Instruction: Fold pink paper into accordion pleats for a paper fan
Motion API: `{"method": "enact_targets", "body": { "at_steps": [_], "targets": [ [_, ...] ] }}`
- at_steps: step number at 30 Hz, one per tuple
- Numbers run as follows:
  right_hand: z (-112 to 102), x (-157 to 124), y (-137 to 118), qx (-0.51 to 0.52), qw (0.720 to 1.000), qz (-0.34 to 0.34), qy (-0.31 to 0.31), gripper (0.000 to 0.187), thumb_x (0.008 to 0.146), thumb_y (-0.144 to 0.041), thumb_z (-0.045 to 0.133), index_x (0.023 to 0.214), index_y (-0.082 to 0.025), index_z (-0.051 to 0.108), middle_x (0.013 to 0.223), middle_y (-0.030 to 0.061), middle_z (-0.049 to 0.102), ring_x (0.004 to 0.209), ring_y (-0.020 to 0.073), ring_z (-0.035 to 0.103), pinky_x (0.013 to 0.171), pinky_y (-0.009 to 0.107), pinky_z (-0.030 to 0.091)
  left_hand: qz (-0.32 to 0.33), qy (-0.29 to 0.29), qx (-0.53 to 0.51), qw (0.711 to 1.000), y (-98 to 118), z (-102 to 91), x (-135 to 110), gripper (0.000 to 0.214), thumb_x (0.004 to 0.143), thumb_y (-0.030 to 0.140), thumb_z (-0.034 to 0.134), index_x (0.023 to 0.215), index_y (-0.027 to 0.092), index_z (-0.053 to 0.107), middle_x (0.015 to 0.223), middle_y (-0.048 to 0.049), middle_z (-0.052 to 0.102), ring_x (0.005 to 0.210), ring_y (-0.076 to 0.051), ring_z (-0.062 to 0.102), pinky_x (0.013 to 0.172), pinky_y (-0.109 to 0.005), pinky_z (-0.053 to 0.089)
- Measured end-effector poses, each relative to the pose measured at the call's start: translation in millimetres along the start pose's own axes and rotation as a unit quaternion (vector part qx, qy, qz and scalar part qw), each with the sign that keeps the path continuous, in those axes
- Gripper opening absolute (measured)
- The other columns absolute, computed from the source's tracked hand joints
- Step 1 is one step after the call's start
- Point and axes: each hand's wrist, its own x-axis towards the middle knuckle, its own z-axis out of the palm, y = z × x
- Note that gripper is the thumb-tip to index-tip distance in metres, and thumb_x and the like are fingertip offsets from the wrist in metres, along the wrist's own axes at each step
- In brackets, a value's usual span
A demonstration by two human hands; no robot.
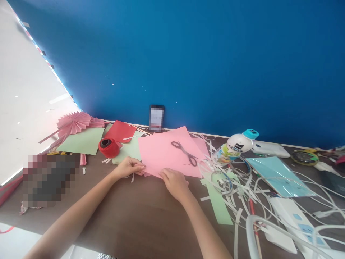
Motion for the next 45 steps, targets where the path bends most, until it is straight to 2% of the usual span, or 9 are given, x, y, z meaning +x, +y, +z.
{"method": "enact_targets", "body": {
  "at_steps": [7, 13, 19, 26, 32, 34, 39, 42, 45],
  "targets": [
    [1, 1, 2, -0.012, 1.0, -0.015, 0.015, 0.03, 0.088, -0.032, 0.031, 0.073, -0.023, 0.056, 0.073, 0.0009, 0.062, 0.064, 0.0156, 0.055, 0.057, 0.025, 0.035, -0.007, 0.022, -0.012, 1.0, 1, 4.4, -1, 0.036, 0.06, 0.04, 0.071, 0.076, 0.008, 0.066, 0.063, -0.007, 0.068, 0.066, -0.02, 0.066, 0.066, -0.032, 0.056],
    [-1, 0, 4, 0.0, 1.0, 0.017, 0.021, 0.029, 0.088, -0.033, 0.032, 0.072, -0.023, 0.054, 0.073, 0.0006, 0.062, 0.066, 0.0165, 0.056, 0.058, 0.026, 0.037, 0.043, 0.024, -0.006, 0.999, 0, 2.5, -1, 0.038, 0.056, 0.031, 0.075, 0.086, 0.01, 0.065, 0.075, -0.0064, 0.069, 0.072, -0.018, 0.066, 0.071, -0.032, 0.054],
    [-4, -2, 5, 0.04, 0.999, 0.031, 0.022, 0.029, 0.087, -0.035, 0.032, 0.072, -0.023, 0.054, 0.074, 0.0006, 0.063, 0.068, 0.0169, 0.056, 0.06, 0.027, 0.039, 0.036, 0.06, -0.03, 0.997, 0, 1.8, 0, 0.031, 0.057, 0.034, 0.074, 0.073, 0.009, 0.064, 0.083, -0.0094, 0.069, 0.074, -0.018, 0.065, 0.074, -0.033, 0.054],
    [-5, -2, 2, 0.046, 0.998, 0.032, 0.025, 0.03, 0.087, -0.037, 0.033, 0.072, -0.023, 0.055, 0.074, 0.0008, 0.062, 0.067, 0.0169, 0.055, 0.06, 0.027, 0.04, 0.034, 0.065, -0.044, 0.996, -1, 0.8, 1, 0.031, 0.058, 0.036, 0.073, 0.066, 0.009, 0.061, 0.071, -0.0065, 0.069, 0.066, -0.016, 0.065, 0.068, -0.03, 0.055],
    [-4, -2, 6, 0.029, 0.999, 0.022, 0.031, 0.029, 0.088, -0.034, 0.034, 0.073, -0.023, 0.056, 0.073, 0.0003, 0.063, 0.067, 0.0166, 0.056, 0.06, 0.028, 0.041, 0.046, 0.07, -0.02, 0.996, -3, 2.2, 2, 0.032, 0.061, 0.04, 0.07, 0.067, 0.009, 0.062, 0.067, -0.006, 0.067, 0.066, -0.016, 0.065, 0.068, -0.031, 0.054],
    [-2, -2, 5, 0.002, 0.998, 0.007, 0.061, 0.026, 0.088, -0.031, 0.035, 0.077, -0.023, 0.057, 0.076, 0.001, 0.063, 0.069, 0.0175, 0.057, 0.062, 0.029, 0.042, 0.05, 0.071, -0.021, 0.996, -3, 4.9, 2, 0.031, 0.061, 0.04, 0.07, 0.069, 0.01, 0.063, 0.07, -0.0062, 0.068, 0.068, -0.017, 0.065, 0.07, -0.031, 0.054],
    [9, 1, -7, -0.042, 0.972, -0.098, 0.209, 0.021, 0.084, -0.029, 0.047, 0.1, -0.02, 0.057, 0.097, 0.0069, 0.062, 0.091, 0.0222, 0.054, 0.08, 0.037, 0.042, 0.078, 0.057, 0.005, 0.995, 1, 16.6, -2, 0.03, 0.063, 0.036, 0.069, 0.078, 0.01, 0.067, 0.08, -0.0079, 0.069, 0.077, -0.019, 0.064, 0.075, -0.031, 0.051],
    [17, 2, -15, -0.032, 0.959, -0.14, 0.246, 0.019, 0.083, -0.023, 0.05, 0.1, -0.02, 0.057, 0.092, 0.0059, 0.063, 0.088, 0.0201, 0.055, 0.078, 0.035, 0.043, 0.091, 0.018, 0.03, 0.995, 5, 23.3, -7, 0.032, 0.065, 0.034, 0.069, 0.086, 0.01, 0.067, 0.086, -0.0093, 0.069, 0.082, -0.022, 0.064, 0.077, -0.032, 0.05],
    [20, 2, -17, -0.022, 0.948, -0.164, 0.274, 0.02, 0.082, -0.016, 0.051, 0.1, -0.021, 0.058, 0.089, 0.0051, 0.063, 0.085, 0.0182, 0.056, 0.074, 0.033, 0.044, 0.088, -0.01, 0.011, 0.996, 10, 28.2, -10, 0.033, 0.066, 0.033, 0.067, 0.09, 0.01, 0.066, 0.089, -0.0098, 0.069, 0.087, -0.023, 0.063, 0.081, -0.033, 0.049]
  ]
}}
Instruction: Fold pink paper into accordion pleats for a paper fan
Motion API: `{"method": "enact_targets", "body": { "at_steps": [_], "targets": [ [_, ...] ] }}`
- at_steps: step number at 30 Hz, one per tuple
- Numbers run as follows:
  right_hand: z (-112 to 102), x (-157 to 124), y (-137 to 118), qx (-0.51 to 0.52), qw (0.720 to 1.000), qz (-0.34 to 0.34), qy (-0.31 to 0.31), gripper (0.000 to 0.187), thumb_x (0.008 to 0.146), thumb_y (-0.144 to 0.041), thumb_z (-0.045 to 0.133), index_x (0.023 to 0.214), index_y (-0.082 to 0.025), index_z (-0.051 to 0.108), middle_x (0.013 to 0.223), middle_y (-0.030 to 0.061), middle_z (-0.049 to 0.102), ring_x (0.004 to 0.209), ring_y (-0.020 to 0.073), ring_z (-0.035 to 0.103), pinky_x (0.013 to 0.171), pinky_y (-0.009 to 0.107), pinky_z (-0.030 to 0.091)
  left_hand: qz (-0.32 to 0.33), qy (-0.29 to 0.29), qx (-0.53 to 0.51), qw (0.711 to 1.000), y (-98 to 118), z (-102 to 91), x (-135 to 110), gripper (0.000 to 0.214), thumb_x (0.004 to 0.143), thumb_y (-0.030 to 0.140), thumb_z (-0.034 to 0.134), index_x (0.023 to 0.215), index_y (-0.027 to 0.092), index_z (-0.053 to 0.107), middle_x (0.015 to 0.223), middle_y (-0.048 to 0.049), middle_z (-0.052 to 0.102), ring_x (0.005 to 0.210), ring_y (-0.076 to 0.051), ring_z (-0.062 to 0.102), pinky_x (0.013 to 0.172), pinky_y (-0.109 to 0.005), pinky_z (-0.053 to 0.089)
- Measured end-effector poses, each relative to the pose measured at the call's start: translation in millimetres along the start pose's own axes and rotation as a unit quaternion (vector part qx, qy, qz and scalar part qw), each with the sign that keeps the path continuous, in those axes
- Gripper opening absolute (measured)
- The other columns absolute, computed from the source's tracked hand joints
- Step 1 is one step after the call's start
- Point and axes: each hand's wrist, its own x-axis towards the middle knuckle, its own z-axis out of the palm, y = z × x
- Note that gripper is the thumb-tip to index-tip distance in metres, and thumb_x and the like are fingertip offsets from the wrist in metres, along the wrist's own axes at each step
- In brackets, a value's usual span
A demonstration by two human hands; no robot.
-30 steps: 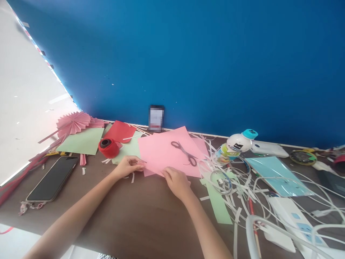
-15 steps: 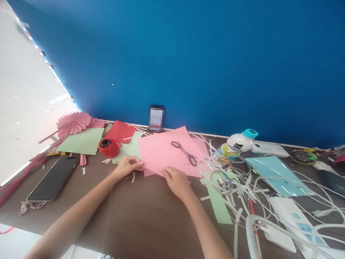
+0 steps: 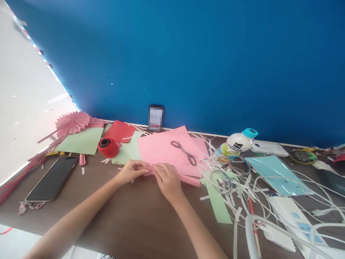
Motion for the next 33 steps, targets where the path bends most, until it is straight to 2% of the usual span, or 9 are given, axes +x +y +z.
{"method": "enact_targets", "body": {
  "at_steps": [7, 17, 22, 27, 33],
  "targets": [
    [-0.6, -1.6, 1.6, 0.009, 0.998, -0.027, 0.053, 0.021, 0.079, -0.011, 0.055, 0.095, -0.022, 0.06, 0.089, 0.006, 0.061, 0.084, 0.0178, 0.056, 0.072, 0.033, 0.047, -0.027, -0.028, -0.115, 0.993, -1.4, 1.5, -0.6, 0.035, 0.075, 0.039, 0.058, 0.092, 0.009, 0.066, 0.093, -0.0122, 0.068, 0.091, -0.023, 0.062, 0.088, -0.038, 0.047],
    [1.2, -0.8, -0.7, 0.052, 0.998, 0.013, 0.044, 0.015, 0.079, -0.014, 0.055, 0.089, -0.023, 0.061, 0.085, 0.0043, 0.061, 0.081, 0.018, 0.057, 0.071, 0.034, 0.047, -0.044, -0.044, -0.164, 0.984, -1.0, 0.9, -0.1, 0.029, 0.073, 0.031, 0.06, 0.087, 0.008, 0.069, 0.095, -0.0128, 0.067, 0.096, -0.027, 0.06, 0.091, -0.04, 0.044],
    [2.1, -0.8, -1.1, 0.065, 0.997, 0.027, 0.041, 0.015, 0.079, -0.013, 0.055, 0.09, -0.022, 0.06, 0.085, 0.0043, 0.061, 0.081, 0.018, 0.057, 0.071, 0.034, 0.047, -0.048, -0.045, -0.179, 0.982, -3.6, 0.6, 0.4, 0.033, 0.072, 0.032, 0.061, 0.091, 0.006, 0.068, 0.094, -0.0156, 0.067, 0.095, -0.027, 0.06, 0.091, -0.041, 0.043],
    [1.9, -1.1, -1.6, 0.057, 0.998, 0.01, 0.029, 0.011, 0.08, -0.014, 0.054, 0.086, -0.022, 0.059, 0.086, 0.0039, 0.062, 0.082, 0.0178, 0.057, 0.073, 0.035, 0.046, -0.045, -0.035, -0.157, 0.986, -5.7, 1.5, 1.0, 0.03, 0.071, 0.033, 0.062, 0.085, 0.007, 0.069, 0.094, -0.0136, 0.068, 0.094, -0.027, 0.061, 0.09, -0.04, 0.045],
    [0.5, -1.1, -3.4, 0.048, 0.999, -0.014, 0.003, 0.014, 0.081, -0.012, 0.051, 0.088, -0.021, 0.058, 0.083, 0.0027, 0.063, 0.08, 0.0163, 0.057, 0.072, 0.033, 0.044, -0.074, -0.018, -0.187, 0.979, -2.9, 2.7, 1.7, 0.03, 0.067, 0.034, 0.065, 0.078, 0.006, 0.069, 0.089, -0.0141, 0.068, 0.094, -0.028, 0.061, 0.09, -0.042, 0.044]
  ]
}}
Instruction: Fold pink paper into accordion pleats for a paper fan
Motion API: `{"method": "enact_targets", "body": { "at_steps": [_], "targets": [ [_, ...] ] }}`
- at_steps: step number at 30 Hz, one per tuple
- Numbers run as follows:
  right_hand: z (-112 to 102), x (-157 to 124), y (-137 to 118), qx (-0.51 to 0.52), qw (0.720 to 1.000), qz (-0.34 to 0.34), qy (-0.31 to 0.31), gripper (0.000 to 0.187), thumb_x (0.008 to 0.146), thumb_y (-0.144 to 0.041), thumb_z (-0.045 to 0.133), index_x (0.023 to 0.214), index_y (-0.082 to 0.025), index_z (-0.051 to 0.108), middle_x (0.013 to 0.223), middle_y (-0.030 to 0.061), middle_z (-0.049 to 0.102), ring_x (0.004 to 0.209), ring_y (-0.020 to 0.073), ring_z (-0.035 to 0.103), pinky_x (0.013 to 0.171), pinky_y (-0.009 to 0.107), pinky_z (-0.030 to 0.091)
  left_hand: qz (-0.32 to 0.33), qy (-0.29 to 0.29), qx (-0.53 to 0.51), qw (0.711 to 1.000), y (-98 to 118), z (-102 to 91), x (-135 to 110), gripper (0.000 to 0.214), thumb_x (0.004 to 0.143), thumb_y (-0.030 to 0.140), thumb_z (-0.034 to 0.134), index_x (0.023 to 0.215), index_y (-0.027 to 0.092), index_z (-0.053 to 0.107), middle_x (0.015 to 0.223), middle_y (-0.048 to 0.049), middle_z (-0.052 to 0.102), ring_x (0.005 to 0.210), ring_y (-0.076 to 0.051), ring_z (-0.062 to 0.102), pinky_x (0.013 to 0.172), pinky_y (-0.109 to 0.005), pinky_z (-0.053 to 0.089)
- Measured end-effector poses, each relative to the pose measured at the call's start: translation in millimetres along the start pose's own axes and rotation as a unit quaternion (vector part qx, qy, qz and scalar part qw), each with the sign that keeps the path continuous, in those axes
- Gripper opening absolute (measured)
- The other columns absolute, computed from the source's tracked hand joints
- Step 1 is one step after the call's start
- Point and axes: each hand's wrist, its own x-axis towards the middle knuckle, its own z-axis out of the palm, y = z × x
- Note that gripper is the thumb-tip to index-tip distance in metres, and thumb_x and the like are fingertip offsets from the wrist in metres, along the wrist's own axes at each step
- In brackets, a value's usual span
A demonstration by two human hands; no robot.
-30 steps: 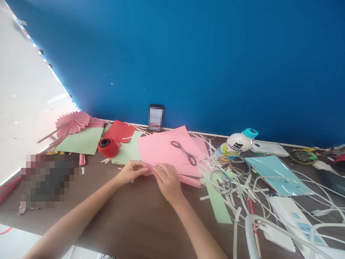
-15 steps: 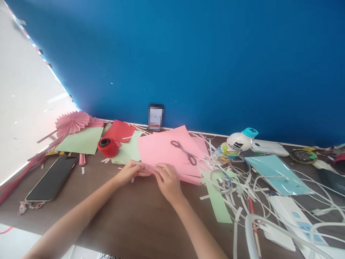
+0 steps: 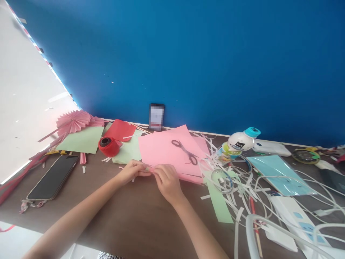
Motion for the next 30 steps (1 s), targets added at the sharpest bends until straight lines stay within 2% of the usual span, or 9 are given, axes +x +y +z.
{"method": "enact_targets", "body": {
  "at_steps": [5, 15, 20, 24, 30],
  "targets": [
    [2.3, -0.7, 1.4, -0.018, 1.0, 0.013, 0.02, 0.016, 0.081, -0.015, 0.052, 0.093, -0.021, 0.06, 0.078, 0.0039, 0.062, 0.075, 0.0169, 0.056, 0.068, 0.033, 0.044, -0.008, -0.013, -0.008, 1.0, -1.9, -1.3, 0.3, 0.032, 0.067, 0.034, 0.066, 0.082, 0.006, 0.069, 0.088, -0.0155, 0.068, 0.093, -0.028, 0.061, 0.091, -0.043, 0.043],
    [0.1, -2.8, 1.9, -0.031, 0.998, -0.039, 0.036, 0.025, 0.078, -0.01, 0.055, 0.097, -0.024, 0.062, 0.085, 0.0045, 0.062, 0.081, 0.0175, 0.056, 0.069, 0.033, 0.044, -0.016, -0.017, 0.005, 1.0, -2.9, 0.5, 0.1, 0.039, 0.068, 0.041, 0.065, 0.084, 0.006, 0.069, 0.086, -0.0136, 0.069, 0.091, -0.026, 0.062, 0.091, -0.041, 0.043],
    [-0.7, 0.5, -1.7, -0.021, 0.999, -0.02, 0.035, 0.011, 0.078, -0.013, 0.057, 0.085, -0.021, 0.062, 0.077, 0.0026, 0.062, 0.074, 0.0157, 0.054, 0.068, 0.032, 0.041, -0.01, -0.009, 0.036, 0.999, -6.6, 3.6, 0.5, 0.04, 0.07, 0.044, 0.061, 0.086, 0.007, 0.068, 0.085, -0.0109, 0.069, 0.089, -0.024, 0.062, 0.088, -0.038, 0.047],
    [0.4, 0.7, -2.8, -0.027, 0.999, -0.011, 0.022, 0.01, 0.08, -0.013, 0.054, 0.083, -0.021, 0.059, 0.079, 0.0032, 0.061, 0.078, 0.0176, 0.053, 0.071, 0.034, 0.041, 0.015, -0.003, 0.046, 0.999, -6.9, 6.4, 0.0, 0.039, 0.072, 0.045, 0.058, 0.089, 0.011, 0.068, 0.092, -0.0088, 0.068, 0.094, -0.024, 0.061, 0.088, -0.038, 0.046],
    [4.6, 2.2, 0.9, 0.019, 0.998, 0.046, 0.03, 0.012, 0.083, -0.016, 0.046, 0.085, -0.021, 0.057, 0.085, 0.006, 0.057, 0.083, 0.0191, 0.054, 0.071, 0.035, 0.046, 0.017, -0.024, 0.039, 0.999, -3.9, 8.0, -3.8, 0.042, 0.072, 0.042, 0.061, 0.096, 0.007, 0.065, 0.1, -0.0148, 0.065, 0.099, -0.027, 0.058, 0.091, -0.041, 0.044]
  ]
}}
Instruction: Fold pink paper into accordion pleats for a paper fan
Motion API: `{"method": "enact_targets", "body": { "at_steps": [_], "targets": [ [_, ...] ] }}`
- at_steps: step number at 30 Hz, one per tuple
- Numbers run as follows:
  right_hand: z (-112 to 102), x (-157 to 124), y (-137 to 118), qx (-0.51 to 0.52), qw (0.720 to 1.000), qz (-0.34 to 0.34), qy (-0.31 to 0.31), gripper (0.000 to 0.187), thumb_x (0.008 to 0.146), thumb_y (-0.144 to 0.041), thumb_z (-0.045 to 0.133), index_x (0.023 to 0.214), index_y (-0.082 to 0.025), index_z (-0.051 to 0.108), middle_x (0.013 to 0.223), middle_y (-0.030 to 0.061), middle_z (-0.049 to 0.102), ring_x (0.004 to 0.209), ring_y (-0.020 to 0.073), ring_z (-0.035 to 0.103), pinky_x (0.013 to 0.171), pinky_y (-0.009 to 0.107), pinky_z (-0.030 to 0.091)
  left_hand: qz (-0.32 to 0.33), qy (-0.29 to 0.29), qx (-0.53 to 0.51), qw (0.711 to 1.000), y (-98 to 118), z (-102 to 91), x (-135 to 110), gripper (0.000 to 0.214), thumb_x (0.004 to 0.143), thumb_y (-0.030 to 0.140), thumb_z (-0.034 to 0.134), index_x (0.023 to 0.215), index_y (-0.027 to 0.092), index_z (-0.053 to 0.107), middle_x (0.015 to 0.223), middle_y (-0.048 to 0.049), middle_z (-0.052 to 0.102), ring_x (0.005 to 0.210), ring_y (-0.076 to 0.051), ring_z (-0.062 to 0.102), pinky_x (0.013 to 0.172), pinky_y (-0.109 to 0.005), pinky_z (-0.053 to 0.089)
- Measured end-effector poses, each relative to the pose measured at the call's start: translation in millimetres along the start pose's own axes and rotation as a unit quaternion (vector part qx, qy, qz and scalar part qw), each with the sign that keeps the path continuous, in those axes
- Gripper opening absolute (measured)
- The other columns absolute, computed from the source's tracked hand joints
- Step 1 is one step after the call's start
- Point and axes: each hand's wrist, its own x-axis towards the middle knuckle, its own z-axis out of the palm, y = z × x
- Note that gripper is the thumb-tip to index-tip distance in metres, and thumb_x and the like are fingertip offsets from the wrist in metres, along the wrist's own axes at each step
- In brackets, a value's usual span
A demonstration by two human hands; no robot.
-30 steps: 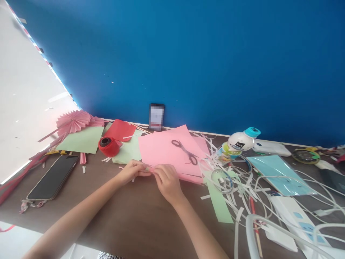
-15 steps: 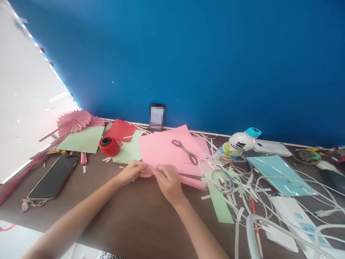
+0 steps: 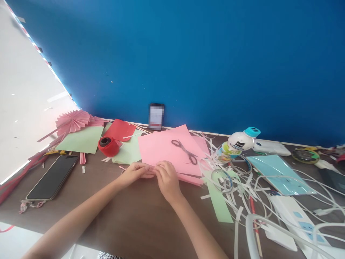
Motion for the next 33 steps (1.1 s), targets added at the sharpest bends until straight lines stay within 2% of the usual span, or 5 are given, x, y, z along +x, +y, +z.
{"method": "enact_targets", "body": {
  "at_steps": [5, 10, 19, 26, 33],
  "targets": [
    [0, 2, 1, 0.016, 0.999, 0.027, -0.018, 0.015, 0.085, -0.019, 0.042, 0.081, -0.02, 0.056, 0.085, 0.0059, 0.057, 0.08, 0.0183, 0.056, 0.068, 0.032, 0.048, 0.023, -0.02, 0.047, 0.998, 6, 6.4, -5, 0.038, 0.073, 0.037, 0.061, 0.098, 0.009, 0.065, 0.105, -0.0123, 0.064, 0.101, -0.026, 0.057, 0.092, -0.039, 0.044],
    [-3, 2, -3, 0.018, 0.999, 0.034, -0.038, 0.013, 0.085, -0.018, 0.043, 0.079, -0.02, 0.055, 0.082, 0.0056, 0.058, 0.078, 0.0181, 0.055, 0.068, 0.032, 0.047, 0.058, 0.004, 0.093, 0.994, 4, 10.2, -5, 0.034, 0.074, 0.037, 0.059, 0.095, 0.012, 0.067, 0.101, -0.0091, 0.066, 0.097, -0.024, 0.059, 0.089, -0.036, 0.047],
    [-5, 3, -5, 0.025, 0.999, 0.018, -0.035, 0.012, 0.083, -0.016, 0.045, 0.08, -0.021, 0.055, 0.08, 0.004, 0.059, 0.078, 0.0169, 0.056, 0.069, 0.03, 0.046, 0.06, 0.012, 0.116, 0.991, 2, 8.3, -4, 0.034, 0.073, 0.038, 0.059, 0.095, 0.013, 0.067, 0.098, -0.0074, 0.067, 0.094, -0.024, 0.06, 0.086, -0.036, 0.048],
    [-8, 5, -5, 0.029, 0.997, 0.045, -0.046, 0.006, 0.083, -0.019, 0.048, 0.082, -0.02, 0.053, 0.083, 0.0052, 0.059, 0.081, 0.0184, 0.055, 0.071, 0.032, 0.046, 0.097, 0.072, 0.136, 0.983, -3, 10.8, -3, 0.035, 0.076, 0.042, 0.054, 0.089, 0.013, 0.068, 0.09, -0.0081, 0.068, 0.086, -0.023, 0.063, 0.08, -0.034, 0.051],
    [-11, 3, 8, -0.016, 1.0, -0.001, -0.006, 0.01, 0.082, -0.018, 0.051, 0.087, -0.021, 0.059, 0.079, 0.0042, 0.063, 0.076, 0.0184, 0.056, 0.068, 0.033, 0.045, 0.116, 0.145, 0.088, 0.979, 1, -0.1, 2, 0.037, 0.076, 0.046, 0.053, 0.085, 0.012, 0.064, 0.085, -0.0074, 0.067, 0.081, -0.02, 0.063, 0.076, -0.033, 0.052]
  ]
}}
